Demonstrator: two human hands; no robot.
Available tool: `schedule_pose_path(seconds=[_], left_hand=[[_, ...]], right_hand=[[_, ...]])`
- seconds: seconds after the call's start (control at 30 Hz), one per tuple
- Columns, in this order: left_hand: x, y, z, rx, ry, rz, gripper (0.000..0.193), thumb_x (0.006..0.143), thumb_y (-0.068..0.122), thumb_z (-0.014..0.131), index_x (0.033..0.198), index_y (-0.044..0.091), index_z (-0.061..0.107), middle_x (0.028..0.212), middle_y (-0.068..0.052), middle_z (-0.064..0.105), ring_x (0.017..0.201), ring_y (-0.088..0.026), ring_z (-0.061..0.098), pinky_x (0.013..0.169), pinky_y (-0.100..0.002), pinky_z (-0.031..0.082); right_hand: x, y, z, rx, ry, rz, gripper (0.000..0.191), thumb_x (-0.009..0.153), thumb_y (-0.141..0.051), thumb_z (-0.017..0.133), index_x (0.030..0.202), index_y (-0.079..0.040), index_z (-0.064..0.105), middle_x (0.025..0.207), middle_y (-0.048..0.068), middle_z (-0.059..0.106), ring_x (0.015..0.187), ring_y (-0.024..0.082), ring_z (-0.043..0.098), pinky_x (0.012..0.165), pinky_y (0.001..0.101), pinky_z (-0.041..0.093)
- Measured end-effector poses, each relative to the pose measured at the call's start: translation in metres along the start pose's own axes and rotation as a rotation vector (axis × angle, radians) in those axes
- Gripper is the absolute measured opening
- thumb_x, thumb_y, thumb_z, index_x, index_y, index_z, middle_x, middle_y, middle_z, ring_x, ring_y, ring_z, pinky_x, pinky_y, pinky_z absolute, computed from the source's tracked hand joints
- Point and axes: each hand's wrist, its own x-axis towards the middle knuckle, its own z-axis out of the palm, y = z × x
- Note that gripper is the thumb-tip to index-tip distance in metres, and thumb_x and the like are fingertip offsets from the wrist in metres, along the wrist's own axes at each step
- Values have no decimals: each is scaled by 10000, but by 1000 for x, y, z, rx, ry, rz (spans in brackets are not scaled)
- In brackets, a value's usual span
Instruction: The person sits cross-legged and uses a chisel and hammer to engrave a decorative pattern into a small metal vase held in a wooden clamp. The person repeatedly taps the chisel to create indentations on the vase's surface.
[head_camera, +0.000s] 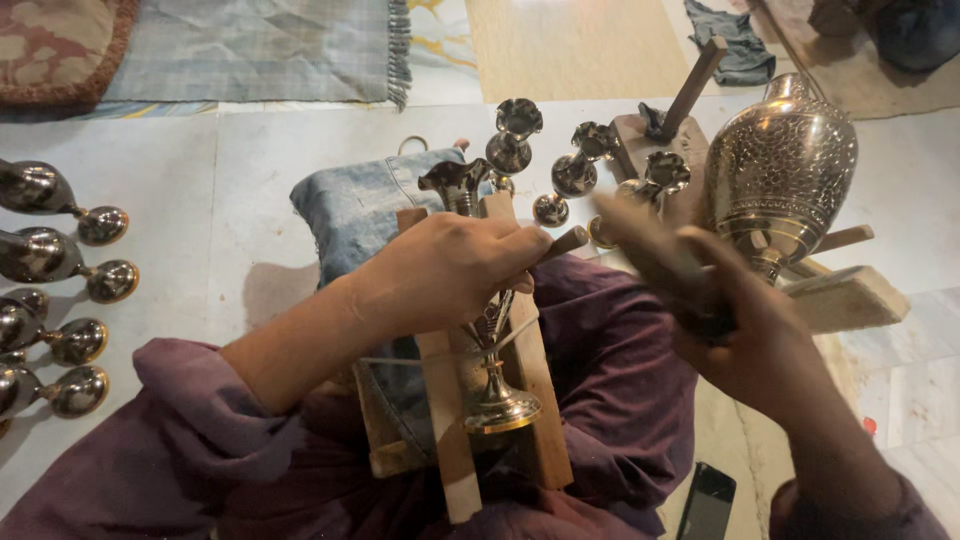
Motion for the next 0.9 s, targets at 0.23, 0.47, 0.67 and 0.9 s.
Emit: schedule_pose_path(seconds=[0.23,0.47,0.67,0.9], left_hand=[[6,-1,-2,31,-111,-15,182,935,136,703,965,44,549,788,-82,665,730,-233,726,636,-372,574],[18,-3,-8,-75,-288,90,236,786,-4,661,1004,63,601,929,-74,717,901,-304,729,729,-439,571],[27,1,-13,-91,-404,113,212,795,23,665,987,106,632,891,-30,737,928,-273,726,725,-445,559],[29,-1,-16,-47,-405,22,310,815,-9,648,1104,95,609,927,-66,729,905,-289,722,745,-435,572]], right_hand=[[-22,9,9,-107,318,-117,862,805,-144,839,1555,-139,413,1082,131,731,920,259,745,781,385,603],[-52,29,44,-251,328,-127,780,715,-61,796,1461,-116,574,1025,162,695,887,324,716,763,429,582],[-73,35,79,-232,430,-134,754,733,-118,824,1413,46,543,1044,221,686,903,373,692,754,436,556],[-80,34,95,-168,508,-69,637,774,-113,807,1328,60,543,1072,208,677,928,370,698,797,425,565]])
